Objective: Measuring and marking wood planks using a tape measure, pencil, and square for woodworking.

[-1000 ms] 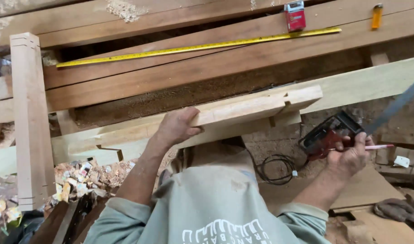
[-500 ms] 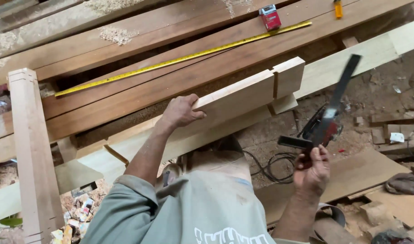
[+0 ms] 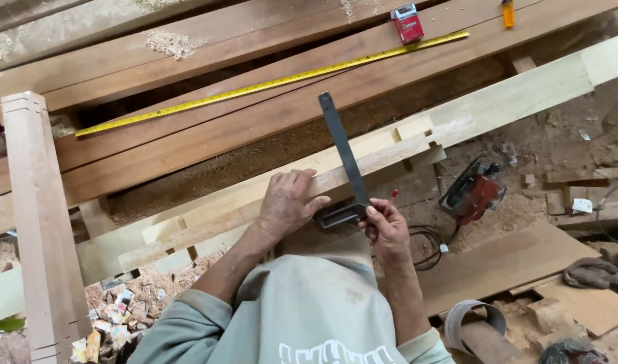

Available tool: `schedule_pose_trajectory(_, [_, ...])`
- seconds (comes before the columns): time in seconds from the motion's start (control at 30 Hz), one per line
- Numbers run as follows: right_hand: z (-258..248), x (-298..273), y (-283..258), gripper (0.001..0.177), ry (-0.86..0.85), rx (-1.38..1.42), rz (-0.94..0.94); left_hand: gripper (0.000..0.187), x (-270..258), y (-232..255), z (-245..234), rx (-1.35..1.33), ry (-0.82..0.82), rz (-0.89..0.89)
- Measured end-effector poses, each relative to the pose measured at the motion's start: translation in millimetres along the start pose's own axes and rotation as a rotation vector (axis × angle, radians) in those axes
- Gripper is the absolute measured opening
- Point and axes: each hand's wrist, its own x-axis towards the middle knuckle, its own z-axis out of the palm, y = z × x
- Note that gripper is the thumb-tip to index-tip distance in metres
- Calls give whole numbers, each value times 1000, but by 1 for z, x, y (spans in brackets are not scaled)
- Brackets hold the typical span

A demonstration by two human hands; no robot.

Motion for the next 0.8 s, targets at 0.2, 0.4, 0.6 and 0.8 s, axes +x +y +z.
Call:
schedule_pose_trajectory(0.2, [19, 18, 24, 22, -92, -40, 100, 93, 9, 32, -39, -297, -65, 32])
schedule_pose_trajectory(0.4, [53, 13, -5, 21, -109, -91, 109, 89, 5, 13, 10, -192, 62, 88])
schedule_pose_trajectory(0.6, [72, 6, -23, 24, -83, -75, 81, 67, 4, 4, 22, -122, 175, 151])
schedule_pose_trajectory(0.8, [76, 5, -34, 21, -72, -126, 84, 60, 11, 10, 7, -136, 222, 187])
